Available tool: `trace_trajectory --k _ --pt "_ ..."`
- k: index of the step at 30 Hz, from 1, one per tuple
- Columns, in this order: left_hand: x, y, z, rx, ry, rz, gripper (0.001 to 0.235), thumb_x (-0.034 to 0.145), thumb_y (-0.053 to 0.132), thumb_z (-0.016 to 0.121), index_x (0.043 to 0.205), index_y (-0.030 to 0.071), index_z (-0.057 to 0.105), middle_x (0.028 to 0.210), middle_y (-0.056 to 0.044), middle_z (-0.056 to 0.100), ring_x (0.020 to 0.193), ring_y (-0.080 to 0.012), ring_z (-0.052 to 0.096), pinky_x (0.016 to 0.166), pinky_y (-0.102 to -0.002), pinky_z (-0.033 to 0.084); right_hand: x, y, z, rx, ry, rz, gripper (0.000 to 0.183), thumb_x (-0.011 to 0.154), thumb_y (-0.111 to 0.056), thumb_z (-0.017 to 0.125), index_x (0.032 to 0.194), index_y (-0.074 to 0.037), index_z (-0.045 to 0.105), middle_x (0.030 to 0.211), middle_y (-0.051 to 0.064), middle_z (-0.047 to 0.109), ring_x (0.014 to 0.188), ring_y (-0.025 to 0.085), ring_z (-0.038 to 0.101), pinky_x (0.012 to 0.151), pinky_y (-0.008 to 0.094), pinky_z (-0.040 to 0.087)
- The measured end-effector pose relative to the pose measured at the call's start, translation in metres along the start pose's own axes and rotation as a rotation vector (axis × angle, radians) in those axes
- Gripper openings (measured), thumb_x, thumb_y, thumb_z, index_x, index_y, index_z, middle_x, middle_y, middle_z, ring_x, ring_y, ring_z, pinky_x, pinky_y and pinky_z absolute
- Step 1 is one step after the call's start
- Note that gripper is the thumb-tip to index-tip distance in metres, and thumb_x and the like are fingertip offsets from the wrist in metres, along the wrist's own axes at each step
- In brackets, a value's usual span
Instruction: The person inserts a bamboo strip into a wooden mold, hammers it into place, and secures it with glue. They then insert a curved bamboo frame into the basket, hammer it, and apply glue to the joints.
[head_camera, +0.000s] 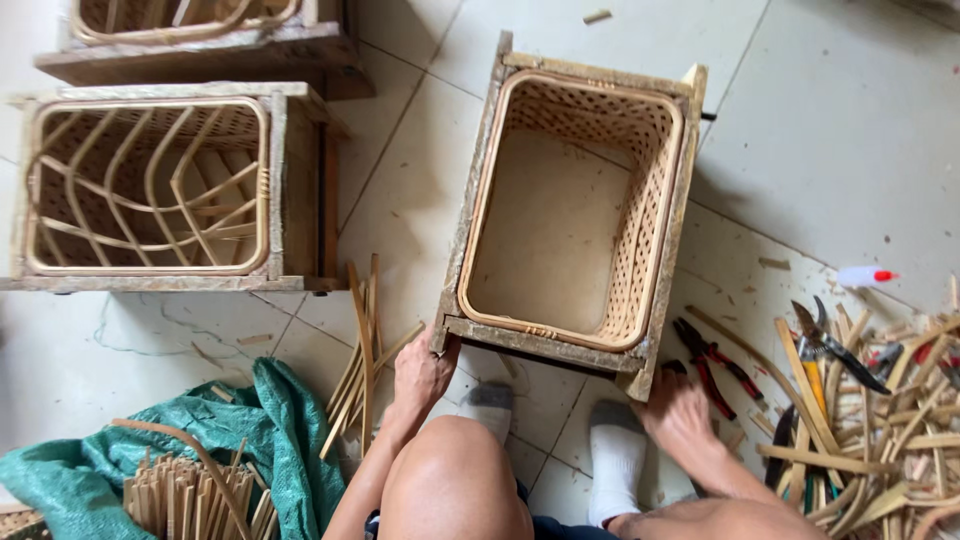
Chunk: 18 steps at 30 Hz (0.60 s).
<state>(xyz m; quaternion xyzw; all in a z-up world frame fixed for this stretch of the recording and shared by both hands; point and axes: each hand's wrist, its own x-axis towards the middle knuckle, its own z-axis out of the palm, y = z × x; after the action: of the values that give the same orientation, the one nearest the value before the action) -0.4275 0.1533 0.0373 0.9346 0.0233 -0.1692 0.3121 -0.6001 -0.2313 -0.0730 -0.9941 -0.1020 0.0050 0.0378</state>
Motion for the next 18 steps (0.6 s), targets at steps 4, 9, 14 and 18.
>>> trace_trajectory --k 4,9,14,18 --pt "-0.001 0.001 -0.001 0.011 0.039 0.021 0.039 0.09 0.034 0.065 0.124 0.015 0.068 0.092 -0.025 0.072 0.09 -0.0468 0.067 0.081 -0.054 0.052 0.006 0.014 -0.003 -0.053 -0.229 -0.034 0.023 0.061 -0.002 0.06 0.082 0.003 0.07 0.077 0.02 0.066 0.069 0.03 0.064 0.057 0.042 0.053" --pt "-0.002 0.0 0.0 0.01 0.007 -0.003 0.034 0.093 0.035 0.062 0.118 0.013 0.068 0.092 -0.023 0.073 0.089 -0.0457 0.067 0.081 -0.053 0.052 0.013 0.061 0.025 0.048 -0.467 -0.025 0.011 0.078 0.004 0.059 0.083 -0.002 0.067 0.084 0.019 0.065 0.088 0.032 0.062 0.084 0.048 0.052" --pt "-0.003 0.003 -0.002 -0.049 0.035 0.031 0.034 0.092 0.034 0.061 0.118 0.013 0.067 0.093 -0.022 0.073 0.09 -0.046 0.067 0.08 -0.053 0.052 0.007 0.064 0.047 0.101 -0.496 0.113 0.01 0.072 0.005 0.06 0.077 -0.001 0.066 0.082 0.019 0.064 0.083 0.03 0.065 0.079 0.042 0.056" --pt "-0.002 0.006 -0.002 -0.024 -0.006 -0.034 0.033 0.094 0.036 0.06 0.117 0.014 0.067 0.093 -0.022 0.073 0.093 -0.0456 0.067 0.082 -0.053 0.052 0.0 0.057 0.04 0.129 -0.142 0.03 0.013 0.07 0.009 0.061 0.079 0.0 0.064 0.08 0.022 0.064 0.078 0.036 0.066 0.069 0.047 0.056"
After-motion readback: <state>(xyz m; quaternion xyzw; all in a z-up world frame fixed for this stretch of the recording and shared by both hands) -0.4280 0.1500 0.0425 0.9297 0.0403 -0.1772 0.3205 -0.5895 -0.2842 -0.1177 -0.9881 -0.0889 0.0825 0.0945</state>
